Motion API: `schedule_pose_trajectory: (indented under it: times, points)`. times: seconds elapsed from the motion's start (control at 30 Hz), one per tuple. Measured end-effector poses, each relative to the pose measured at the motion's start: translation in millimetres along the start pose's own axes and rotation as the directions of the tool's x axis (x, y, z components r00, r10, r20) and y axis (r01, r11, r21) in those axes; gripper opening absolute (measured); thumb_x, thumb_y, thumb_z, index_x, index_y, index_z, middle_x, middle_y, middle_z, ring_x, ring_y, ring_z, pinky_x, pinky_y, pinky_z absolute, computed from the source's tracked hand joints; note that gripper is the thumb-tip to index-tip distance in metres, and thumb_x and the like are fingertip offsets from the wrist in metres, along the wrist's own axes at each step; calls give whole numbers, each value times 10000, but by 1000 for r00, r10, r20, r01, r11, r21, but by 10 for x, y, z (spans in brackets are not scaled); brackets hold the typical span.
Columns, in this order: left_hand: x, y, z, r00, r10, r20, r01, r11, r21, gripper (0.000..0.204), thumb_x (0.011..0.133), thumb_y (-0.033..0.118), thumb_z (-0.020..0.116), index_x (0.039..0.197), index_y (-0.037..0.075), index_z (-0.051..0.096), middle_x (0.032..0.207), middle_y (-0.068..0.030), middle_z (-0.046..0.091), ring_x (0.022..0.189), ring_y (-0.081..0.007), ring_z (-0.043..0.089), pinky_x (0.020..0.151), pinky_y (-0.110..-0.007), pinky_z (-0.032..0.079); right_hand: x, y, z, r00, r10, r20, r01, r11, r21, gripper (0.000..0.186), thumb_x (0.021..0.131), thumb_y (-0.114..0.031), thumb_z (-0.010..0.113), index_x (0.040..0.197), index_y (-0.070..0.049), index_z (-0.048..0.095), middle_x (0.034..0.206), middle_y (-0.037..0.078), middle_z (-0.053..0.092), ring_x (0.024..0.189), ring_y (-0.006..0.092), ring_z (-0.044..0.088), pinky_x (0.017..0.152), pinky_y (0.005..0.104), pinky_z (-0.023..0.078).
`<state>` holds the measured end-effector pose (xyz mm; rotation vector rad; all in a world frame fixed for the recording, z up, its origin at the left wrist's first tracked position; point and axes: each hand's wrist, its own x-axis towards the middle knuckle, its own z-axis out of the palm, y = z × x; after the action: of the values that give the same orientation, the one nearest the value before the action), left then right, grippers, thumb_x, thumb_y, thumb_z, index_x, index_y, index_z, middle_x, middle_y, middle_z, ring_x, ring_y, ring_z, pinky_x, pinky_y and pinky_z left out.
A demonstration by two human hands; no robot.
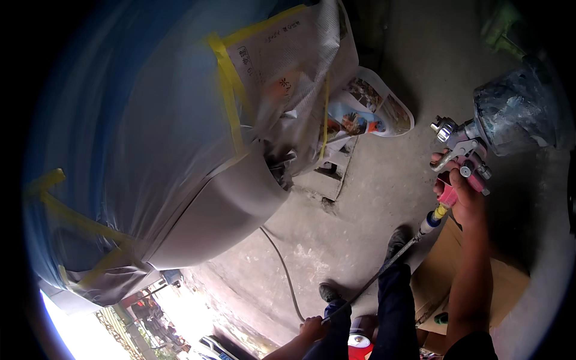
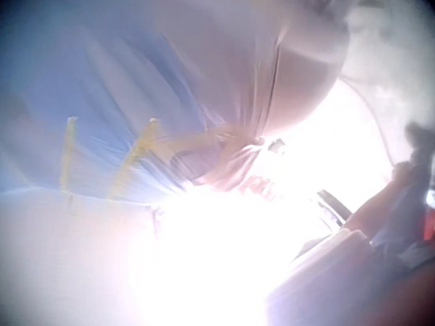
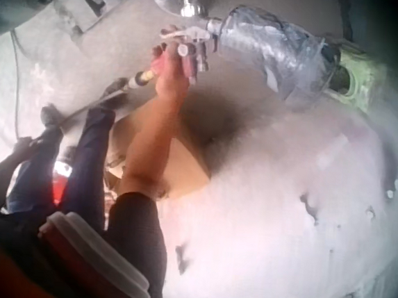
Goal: The person uses a spray gun to apply paint to the rear section of a silver car. The car is partially masked with plastic sheeting and tape. The person moves around the vehicle to cover different areas and periodically touches the painted surface to inspect the finish.
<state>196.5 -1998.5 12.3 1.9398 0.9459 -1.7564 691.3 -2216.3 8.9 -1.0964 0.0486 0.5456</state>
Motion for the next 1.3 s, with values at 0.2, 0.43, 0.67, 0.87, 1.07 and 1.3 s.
schedule_pose_trajectory:
  times: [0.2, 0.43, 0.67, 0.87, 1.07, 1.3]
  points:
    - [3, -550, 97, 998, 11, -61, -8, 998, 58, 508, 856, 532, 507, 1042, 77, 634, 1098, -149, 643, 1101, -353, 555, 903, -564, 403, -839, 565, 453, 992, 105, -73, -117, 974, -194, 277, 911, -210, 600, 1139, -57, 559, 1131, 96, 609, 902, 139, 586, 683, 273, 521]
    - [140, -1444, 192, 981, 134, -141, -110, 980, 169, 616, 857, 641, 450, 1035, 84, 645, 1054, -181, 662, 1078, -370, 582, 970, -618, 305, -2595, 1148, 994, 983, 110, 144, 6, 776, -630, 136, 854, -51, 617, 986, -24, 598, 858, 75, 623, 733, 158, 598, 679, 302, 486]
    - [240, -2578, 175, 966, 240, -97, -211, 948, 239, 516, 886, 519, 461, 994, 52, 653, 981, -176, 678, 949, -358, 650, 885, -513, 451, -3583, 1750, 1759, 881, -37, -472, -151, 923, -355, 224, 875, -120, 632, 1089, -60, 606, 907, 36, 635, 746, 119, 605, 665, 241, 481]
    - [339, -3603, 466, 979, 202, -31, -185, 941, 285, 547, 880, 528, 452, 988, 27, 645, 984, -209, 668, 957, -374, 640, 842, -480, 483, -3921, 2017, 2342, 752, 15, -659, -72, 996, -60, 248, 857, -84, 661, 1079, -25, 568, 1040, 58, 620, 841, 135, 609, 737, 288, 538]
    - [443, -4230, 737, 966, 198, -167, -153, 956, 252, 567, 890, 553, 467, 900, 10, 630, 902, -241, 655, 890, -417, 627, 783, -504, 488, -4480, 2574, 2611, 794, 34, -608, -67, 997, -32, 238, 845, -34, 669, 1062, -36, 570, 972, 37, 616, 837, 113, 588, 742, 288, 531]
    - [615, -4671, 1054, 928, 189, -321, -115, 965, 237, 558, 892, 542, 474, 876, 6, 631, 863, -255, 655, 862, -432, 633, 767, -518, 491, -4995, 3358, 2859, 793, -176, -583, 105, 982, -154, 181, 840, -32, 678, 998, -25, 590, 907, 29, 624, 821, 104, 586, 735, 295, 524]
